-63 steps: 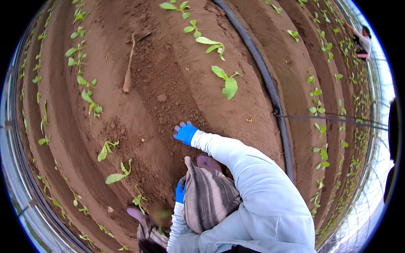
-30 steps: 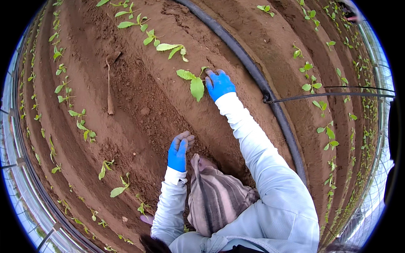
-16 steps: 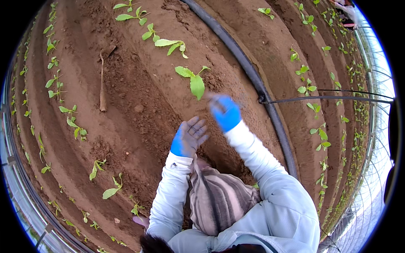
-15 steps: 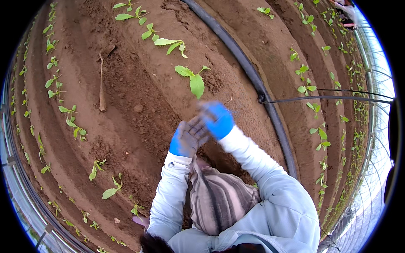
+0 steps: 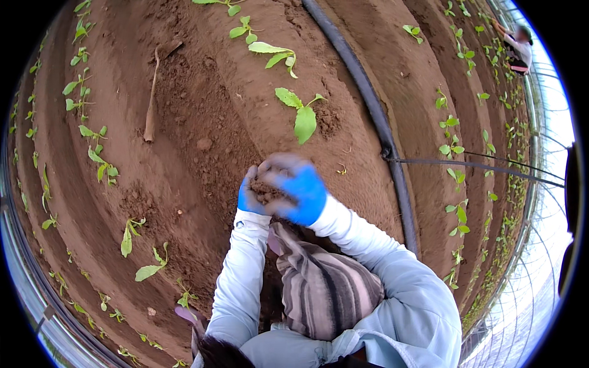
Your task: The person plants small green seedlings into prepared soil rows inside a greenhouse. They use gloved hands to place each seedling into the soil and pat the earth around the base to secure it.
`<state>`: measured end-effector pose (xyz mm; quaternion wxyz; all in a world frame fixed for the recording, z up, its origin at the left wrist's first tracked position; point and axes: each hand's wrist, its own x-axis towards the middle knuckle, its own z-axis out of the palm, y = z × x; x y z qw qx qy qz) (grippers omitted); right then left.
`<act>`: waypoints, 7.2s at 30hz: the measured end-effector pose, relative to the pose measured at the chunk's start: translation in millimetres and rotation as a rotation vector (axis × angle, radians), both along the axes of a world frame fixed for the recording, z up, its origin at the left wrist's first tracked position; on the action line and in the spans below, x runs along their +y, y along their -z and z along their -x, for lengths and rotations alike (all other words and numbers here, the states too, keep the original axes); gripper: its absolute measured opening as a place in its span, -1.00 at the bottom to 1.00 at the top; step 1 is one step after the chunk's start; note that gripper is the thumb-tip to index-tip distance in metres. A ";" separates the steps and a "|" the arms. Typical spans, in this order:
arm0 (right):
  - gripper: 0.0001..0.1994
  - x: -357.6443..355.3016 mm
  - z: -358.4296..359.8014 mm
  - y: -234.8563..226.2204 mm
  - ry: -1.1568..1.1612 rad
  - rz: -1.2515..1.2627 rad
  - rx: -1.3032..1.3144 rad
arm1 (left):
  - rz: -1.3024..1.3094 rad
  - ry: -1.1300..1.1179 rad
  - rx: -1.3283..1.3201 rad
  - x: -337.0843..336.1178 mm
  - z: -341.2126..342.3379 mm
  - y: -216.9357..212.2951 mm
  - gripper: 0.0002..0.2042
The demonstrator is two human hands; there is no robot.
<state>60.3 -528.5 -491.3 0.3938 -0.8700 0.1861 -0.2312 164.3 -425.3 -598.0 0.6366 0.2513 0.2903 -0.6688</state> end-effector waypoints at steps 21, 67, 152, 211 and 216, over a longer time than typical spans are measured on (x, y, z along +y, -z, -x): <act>-0.75 -106.4 71.4 78.2 0.655 -1.023 -0.197 | 0.216 -0.175 -0.128 -99.2 -32.0 -4.7 -0.61; -0.61 -115.0 83.8 93.4 0.624 -1.211 -0.398 | 0.641 0.941 -2.614 -181.5 2.0 4.6 -0.25; -0.65 79.6 -90.2 214.0 0.124 0.087 0.211 | -0.653 0.317 -2.227 64.5 -42.9 122.6 -0.71; -0.21 -242.1 -101.3 54.3 0.331 -0.123 0.737 | 0.249 -0.356 -0.090 23.4 -75.2 61.3 -0.75; -0.47 -258.1 -94.6 62.8 0.259 -0.206 0.753 | 0.214 -0.325 -0.148 11.0 -78.5 50.3 -0.75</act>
